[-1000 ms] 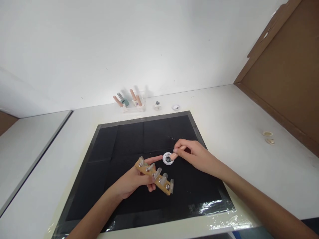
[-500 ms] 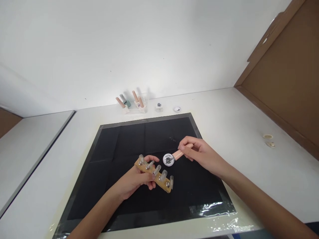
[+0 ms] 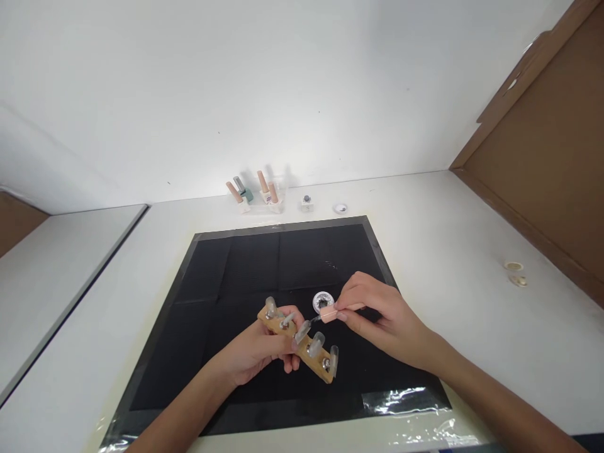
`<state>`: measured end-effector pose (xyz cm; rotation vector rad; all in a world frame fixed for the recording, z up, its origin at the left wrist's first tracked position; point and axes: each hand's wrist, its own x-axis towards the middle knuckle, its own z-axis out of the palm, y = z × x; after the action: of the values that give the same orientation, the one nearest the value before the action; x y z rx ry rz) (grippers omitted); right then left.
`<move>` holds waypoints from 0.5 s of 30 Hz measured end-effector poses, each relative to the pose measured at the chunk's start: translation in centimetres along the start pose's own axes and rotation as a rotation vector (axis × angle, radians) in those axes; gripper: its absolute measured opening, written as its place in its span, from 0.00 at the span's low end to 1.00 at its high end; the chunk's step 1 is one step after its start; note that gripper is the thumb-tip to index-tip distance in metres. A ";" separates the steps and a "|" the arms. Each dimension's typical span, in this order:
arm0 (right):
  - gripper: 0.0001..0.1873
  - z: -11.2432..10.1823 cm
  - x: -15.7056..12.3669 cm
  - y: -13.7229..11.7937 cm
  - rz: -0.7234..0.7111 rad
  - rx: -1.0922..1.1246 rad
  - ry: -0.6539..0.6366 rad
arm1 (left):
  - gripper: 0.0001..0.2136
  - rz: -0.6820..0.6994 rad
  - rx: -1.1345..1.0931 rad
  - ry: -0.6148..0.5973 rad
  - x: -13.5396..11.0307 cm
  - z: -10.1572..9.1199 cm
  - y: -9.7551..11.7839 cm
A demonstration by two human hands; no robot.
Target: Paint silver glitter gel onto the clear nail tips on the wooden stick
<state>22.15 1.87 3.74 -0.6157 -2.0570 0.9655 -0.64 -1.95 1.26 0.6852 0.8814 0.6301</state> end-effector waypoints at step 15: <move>0.07 0.4 0.2 -0.9 -0.072 0.001 0.083 | 0.13 -0.014 0.034 0.025 0.1 0.5 0.0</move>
<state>21.62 1.34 4.37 -0.5679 -1.9922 0.8847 -0.12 -2.01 1.41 0.7026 0.9214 0.6135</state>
